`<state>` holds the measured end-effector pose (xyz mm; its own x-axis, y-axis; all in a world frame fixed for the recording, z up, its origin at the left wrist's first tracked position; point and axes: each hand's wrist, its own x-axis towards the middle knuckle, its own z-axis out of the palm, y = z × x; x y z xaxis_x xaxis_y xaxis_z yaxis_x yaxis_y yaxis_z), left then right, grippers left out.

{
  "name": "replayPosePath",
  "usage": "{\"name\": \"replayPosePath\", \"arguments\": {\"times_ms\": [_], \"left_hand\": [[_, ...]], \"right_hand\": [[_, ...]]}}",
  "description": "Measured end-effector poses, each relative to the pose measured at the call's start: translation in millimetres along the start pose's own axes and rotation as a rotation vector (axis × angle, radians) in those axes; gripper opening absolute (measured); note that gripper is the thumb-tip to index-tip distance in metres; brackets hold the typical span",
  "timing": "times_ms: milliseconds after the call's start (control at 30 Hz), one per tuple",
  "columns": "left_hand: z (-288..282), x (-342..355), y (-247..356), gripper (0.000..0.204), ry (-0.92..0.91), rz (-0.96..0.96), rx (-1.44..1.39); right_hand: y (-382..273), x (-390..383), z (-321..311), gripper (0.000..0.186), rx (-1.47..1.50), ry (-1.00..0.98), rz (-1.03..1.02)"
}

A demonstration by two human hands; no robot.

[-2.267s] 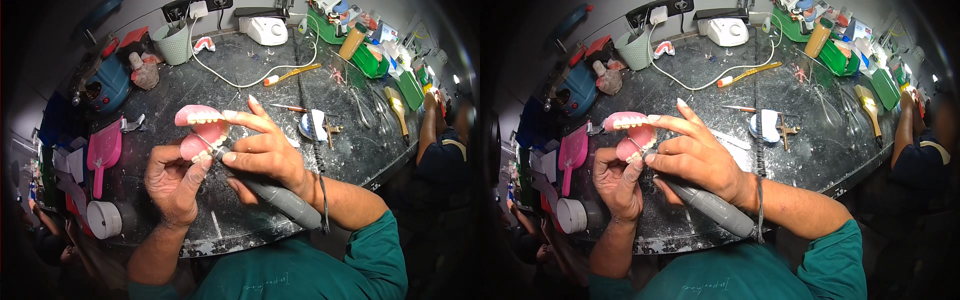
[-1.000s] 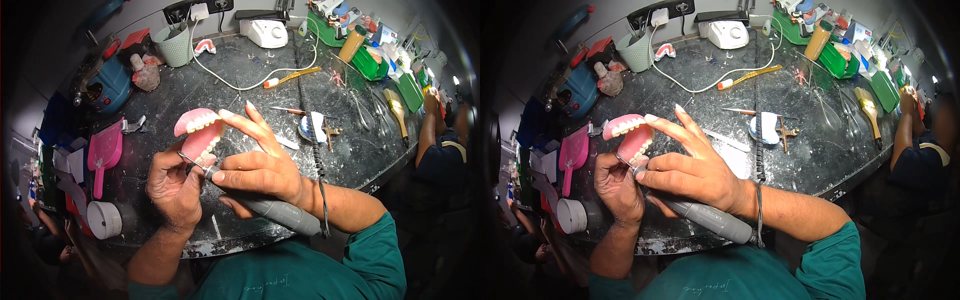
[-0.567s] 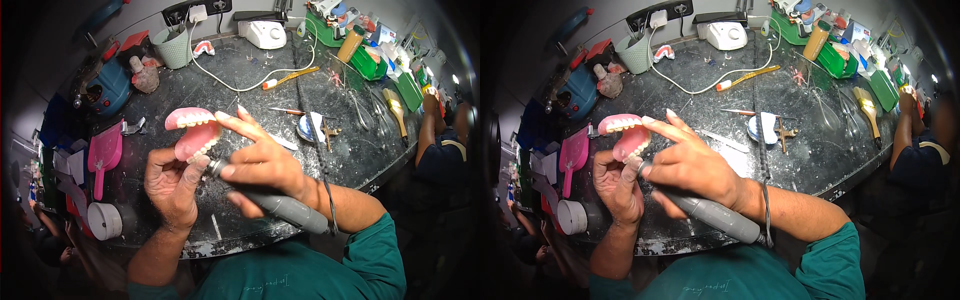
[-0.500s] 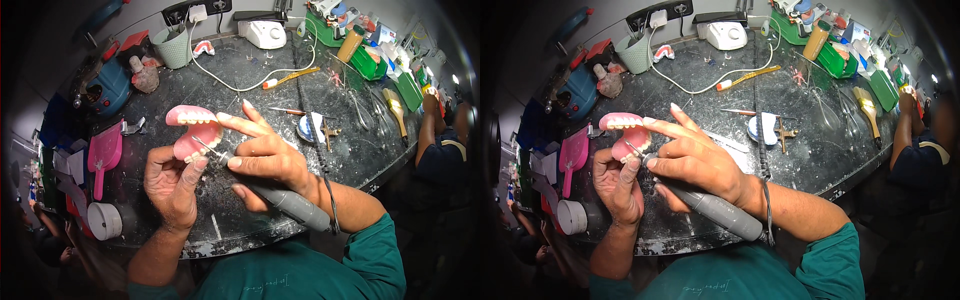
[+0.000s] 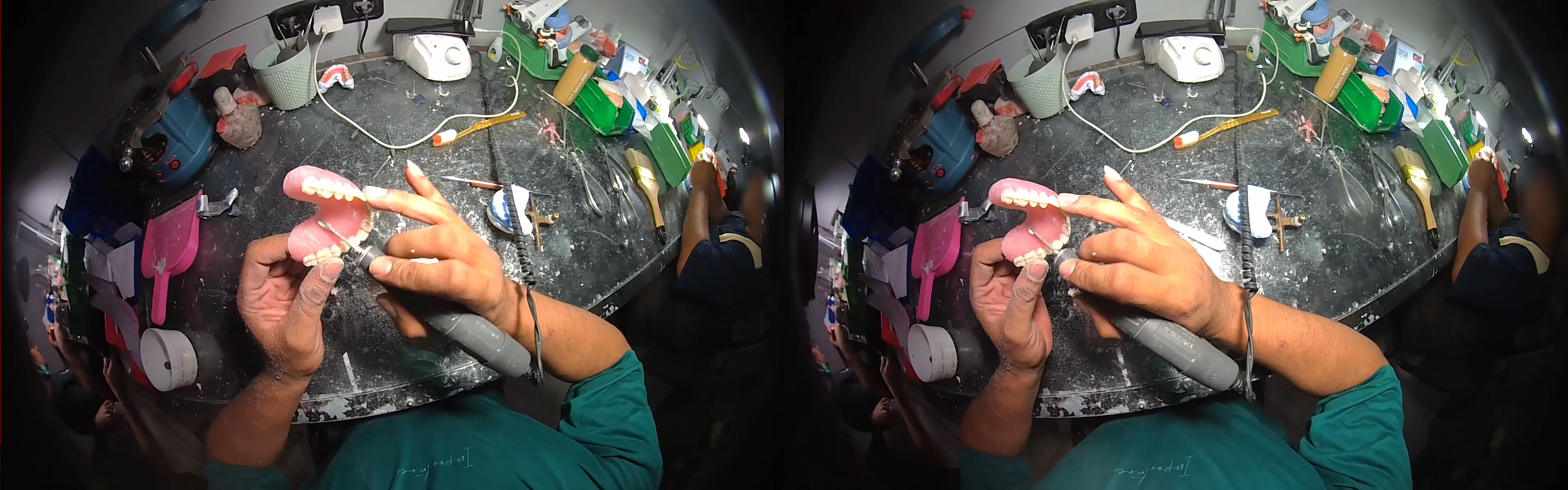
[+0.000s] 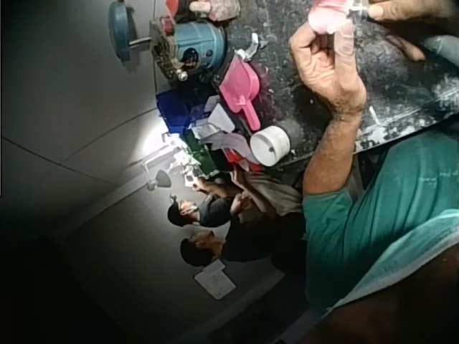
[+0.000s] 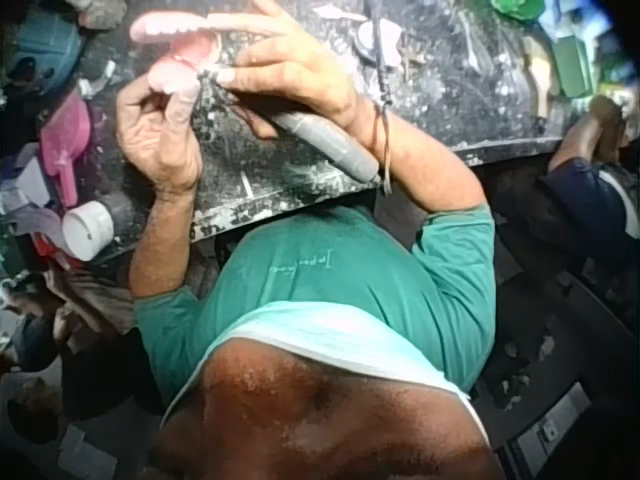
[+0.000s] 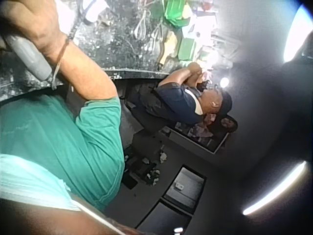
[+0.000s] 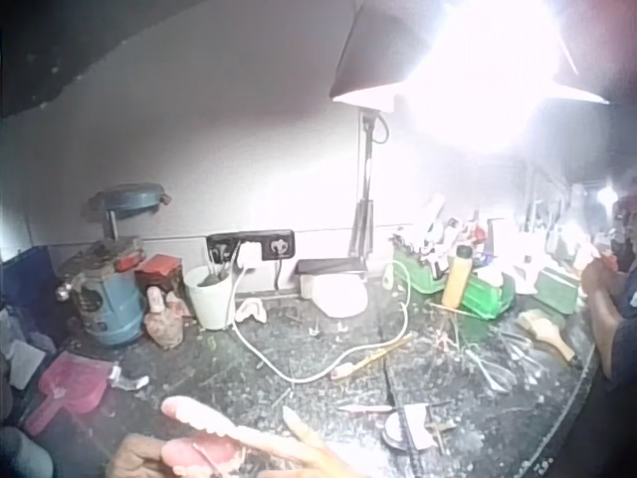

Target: The person sits down at a workstation, picks up a denture and a rotary tool, and grinds various areas of the denture using the rotary tool while turning it by hand.

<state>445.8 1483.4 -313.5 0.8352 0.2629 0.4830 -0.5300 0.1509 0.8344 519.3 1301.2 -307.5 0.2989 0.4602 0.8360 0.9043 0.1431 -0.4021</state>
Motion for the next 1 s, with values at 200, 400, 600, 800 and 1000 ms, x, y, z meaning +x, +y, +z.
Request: {"name": "replayPosePath", "arguments": {"times_ms": [200,400,600,800,1000], "left_hand": [[0.1,0.0,1.8,0.027,-0.02,0.008,-0.009],[-0.1,0.3,1.2,0.027,0.011,0.005,0.009],[-3.1,-0.3,0.3,0.026,-0.003,-0.008,0.035],[-2.5,-0.1,-1.8,0.026,0.002,-0.005,0.028],[-0.7,1.2,-8.0,0.022,0.057,0.071,0.115]], "right_hand": [[-1.6,0.1,-0.3,0.047,0.0,0.02,0.025],[-0.8,1.7,0.6,0.046,-0.01,-0.008,-0.013],[-3.9,5.8,2.3,0.043,0.015,0.005,0.009],[-10.4,9.2,-3.0,0.041,-0.012,-0.043,0.035],[-6.8,0.8,-7.0,0.04,0.017,0.075,0.083]]}}
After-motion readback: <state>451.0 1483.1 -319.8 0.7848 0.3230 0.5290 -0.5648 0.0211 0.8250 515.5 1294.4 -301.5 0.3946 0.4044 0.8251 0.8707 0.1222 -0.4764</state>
